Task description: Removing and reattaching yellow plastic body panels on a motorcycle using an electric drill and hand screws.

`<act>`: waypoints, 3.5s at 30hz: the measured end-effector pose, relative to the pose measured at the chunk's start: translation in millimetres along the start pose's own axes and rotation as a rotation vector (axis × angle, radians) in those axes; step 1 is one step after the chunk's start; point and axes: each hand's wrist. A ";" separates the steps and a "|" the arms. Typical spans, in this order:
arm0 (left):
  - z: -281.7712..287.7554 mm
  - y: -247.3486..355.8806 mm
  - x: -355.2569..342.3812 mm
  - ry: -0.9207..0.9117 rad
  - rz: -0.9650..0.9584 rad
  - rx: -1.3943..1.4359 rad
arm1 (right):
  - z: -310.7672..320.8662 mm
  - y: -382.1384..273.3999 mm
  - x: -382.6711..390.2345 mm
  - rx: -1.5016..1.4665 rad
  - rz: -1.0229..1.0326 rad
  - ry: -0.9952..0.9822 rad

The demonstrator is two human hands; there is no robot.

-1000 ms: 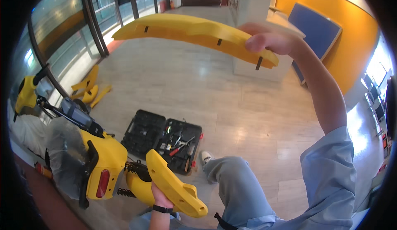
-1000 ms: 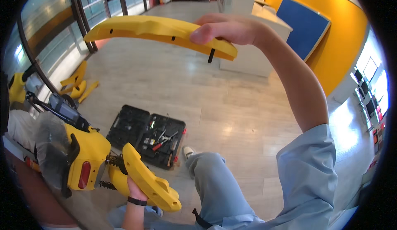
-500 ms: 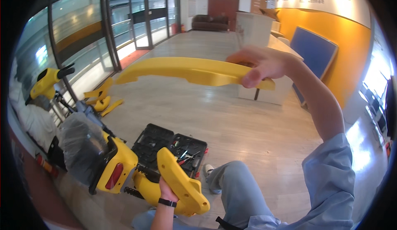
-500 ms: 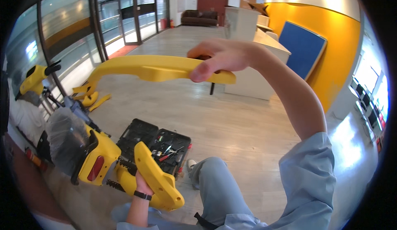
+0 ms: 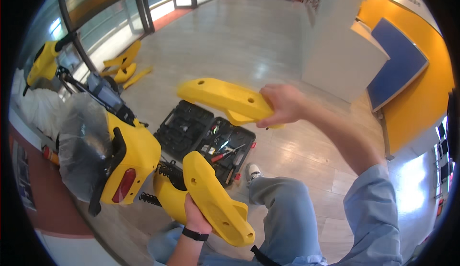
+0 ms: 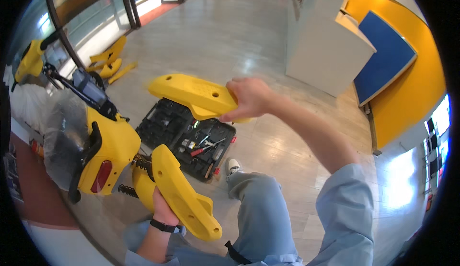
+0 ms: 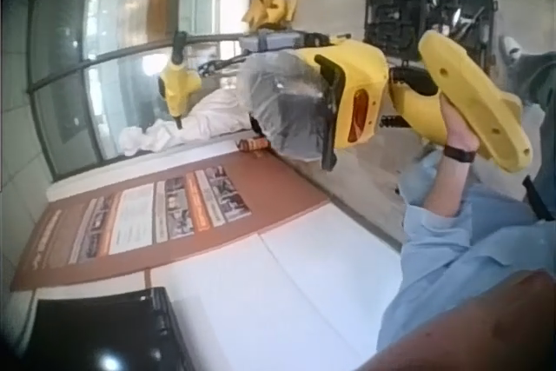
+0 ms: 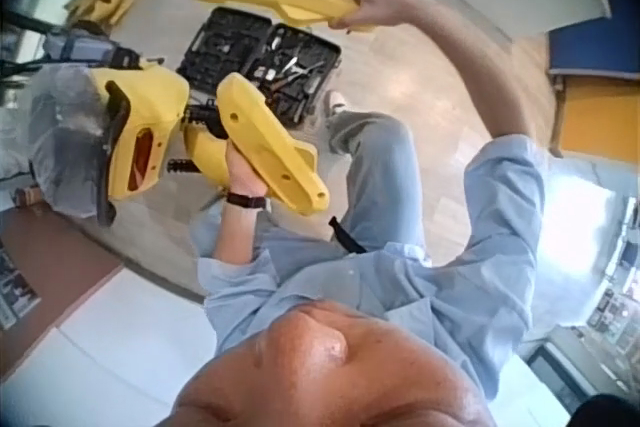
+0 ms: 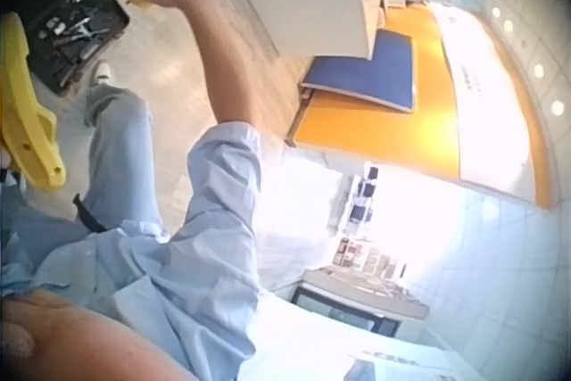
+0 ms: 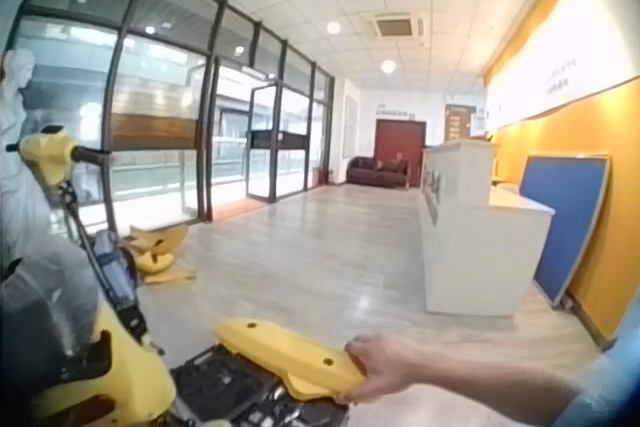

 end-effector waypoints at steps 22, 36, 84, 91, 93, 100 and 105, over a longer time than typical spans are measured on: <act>-10.0 9.6 -6.4 0.332 -0.066 0.231 | -510.2 53.5 -80.6 -0.180 -0.487 -0.234; -3.4 13.8 -8.2 0.294 -0.149 0.075 | -276.5 49.1 -35.3 -0.574 -0.504 -0.170; 42.4 39.3 -5.9 0.217 -0.285 0.023 | -129.6 -118.0 105.5 -0.840 0.317 -0.569; 44.6 40.2 -1.0 0.241 -0.281 0.081 | -128.7 -120.2 101.1 -0.881 0.473 -0.589; 43.1 41.3 -1.1 0.219 -0.294 0.068 | -128.3 -121.7 100.7 -0.900 0.500 -0.581; 41.2 36.4 -6.9 0.230 -0.347 0.125 | -125.0 -124.2 103.3 -0.815 0.472 -0.419; 50.2 23.1 -14.0 0.116 -0.401 0.268 | -121.4 -126.0 106.5 -0.796 0.478 -0.350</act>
Point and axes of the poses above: each hand's wrist, its own x-axis away from the middle knuckle, its own z-axis out of the back of the hand, y = z × x, and after that the axes turned 12 degrees about -z, right-handed
